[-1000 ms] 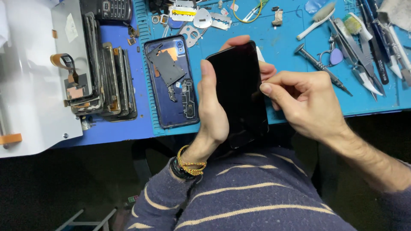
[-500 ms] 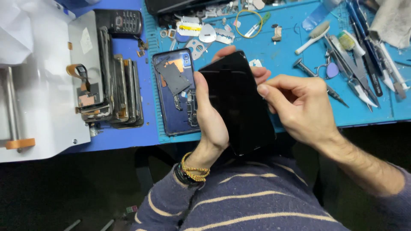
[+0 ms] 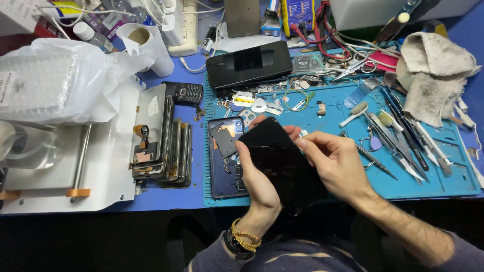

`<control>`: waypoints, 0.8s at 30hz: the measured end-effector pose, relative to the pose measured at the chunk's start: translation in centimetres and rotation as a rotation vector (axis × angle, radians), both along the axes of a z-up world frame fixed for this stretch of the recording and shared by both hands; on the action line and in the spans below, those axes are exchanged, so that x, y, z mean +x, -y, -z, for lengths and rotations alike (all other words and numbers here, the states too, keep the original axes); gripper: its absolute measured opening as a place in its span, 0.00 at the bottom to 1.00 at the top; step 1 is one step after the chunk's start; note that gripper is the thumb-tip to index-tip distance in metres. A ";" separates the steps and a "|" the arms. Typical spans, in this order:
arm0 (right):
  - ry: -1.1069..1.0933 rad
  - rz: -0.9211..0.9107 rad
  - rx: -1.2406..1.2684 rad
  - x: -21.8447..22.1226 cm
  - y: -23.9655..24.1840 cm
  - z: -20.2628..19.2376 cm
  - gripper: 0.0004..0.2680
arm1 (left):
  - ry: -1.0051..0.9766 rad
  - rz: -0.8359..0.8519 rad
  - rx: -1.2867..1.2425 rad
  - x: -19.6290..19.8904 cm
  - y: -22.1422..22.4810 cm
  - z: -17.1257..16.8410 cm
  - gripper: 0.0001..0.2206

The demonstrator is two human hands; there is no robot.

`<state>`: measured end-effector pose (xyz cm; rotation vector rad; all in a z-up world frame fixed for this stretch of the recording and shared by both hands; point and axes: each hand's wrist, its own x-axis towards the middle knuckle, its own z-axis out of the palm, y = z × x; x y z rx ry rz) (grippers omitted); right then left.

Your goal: Disassembling a smartphone to remove a damaged screen at a repair station.

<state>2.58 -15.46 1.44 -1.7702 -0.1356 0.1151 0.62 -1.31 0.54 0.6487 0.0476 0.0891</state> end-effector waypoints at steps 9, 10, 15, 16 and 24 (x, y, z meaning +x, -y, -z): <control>0.197 -0.226 -0.514 2.1 1.6 -4.8 0.08 | -0.065 0.136 -0.017 0.4 -1.2 0.4 0.37; 0.140 -0.312 -0.583 2.7 1.9 -5.3 0.09 | -0.047 0.145 0.002 0.4 -1.2 0.3 0.35; 0.011 -0.452 -0.591 2.6 2.5 -3.9 0.09 | -0.013 0.167 -0.002 0.5 -1.1 0.9 0.33; 0.002 -0.389 -0.543 2.4 2.3 -3.5 0.09 | 0.015 0.143 0.011 0.6 -1.0 1.2 0.33; -0.021 -0.203 -0.465 1.2 1.5 -3.3 0.08 | 0.072 0.146 0.172 0.0 -1.3 1.0 0.34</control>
